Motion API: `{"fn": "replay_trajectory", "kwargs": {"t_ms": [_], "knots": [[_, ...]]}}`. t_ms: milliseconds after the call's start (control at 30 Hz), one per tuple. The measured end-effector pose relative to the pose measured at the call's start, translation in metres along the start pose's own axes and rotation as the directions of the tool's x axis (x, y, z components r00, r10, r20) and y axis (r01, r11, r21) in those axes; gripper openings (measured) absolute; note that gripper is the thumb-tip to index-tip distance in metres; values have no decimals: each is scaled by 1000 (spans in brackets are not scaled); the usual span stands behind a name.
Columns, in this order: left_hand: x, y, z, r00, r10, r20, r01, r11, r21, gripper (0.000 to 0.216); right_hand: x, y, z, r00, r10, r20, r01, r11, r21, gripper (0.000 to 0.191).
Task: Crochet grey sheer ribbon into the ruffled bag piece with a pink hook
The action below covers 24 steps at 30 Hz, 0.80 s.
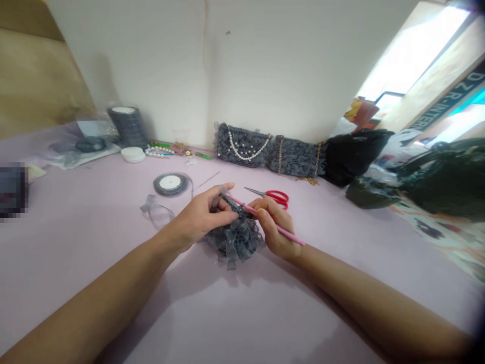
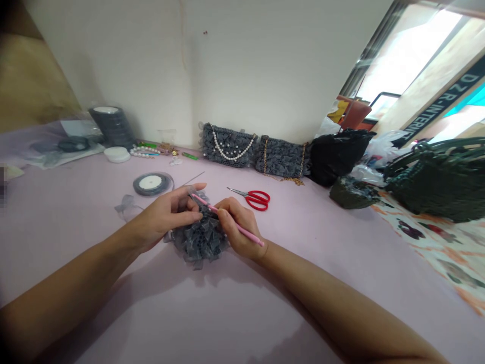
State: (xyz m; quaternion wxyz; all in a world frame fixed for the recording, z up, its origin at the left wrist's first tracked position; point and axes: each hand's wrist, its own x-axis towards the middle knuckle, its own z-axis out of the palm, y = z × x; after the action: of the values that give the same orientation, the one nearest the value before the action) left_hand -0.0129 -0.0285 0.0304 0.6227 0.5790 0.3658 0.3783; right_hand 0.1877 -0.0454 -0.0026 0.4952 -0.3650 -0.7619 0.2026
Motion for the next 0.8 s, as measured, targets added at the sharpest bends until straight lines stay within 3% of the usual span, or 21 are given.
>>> {"fn": "replay_trajectory", "kwargs": {"t_ms": [300,533,800], "knots": [[-1,4,-6,999,-34,21,35,999,-19,92,2,2,-4,1000,-19,-22,20,998,55,26],[0,-1,-4,999,-35,3,36,995,-89,71,2,2,-4,994,-114,-6,114,993,38,23],[-1,0,-7,999,-6,38,8,998,-61,86,4,1,-4,996,-85,-10,86,990,111,22]]}}
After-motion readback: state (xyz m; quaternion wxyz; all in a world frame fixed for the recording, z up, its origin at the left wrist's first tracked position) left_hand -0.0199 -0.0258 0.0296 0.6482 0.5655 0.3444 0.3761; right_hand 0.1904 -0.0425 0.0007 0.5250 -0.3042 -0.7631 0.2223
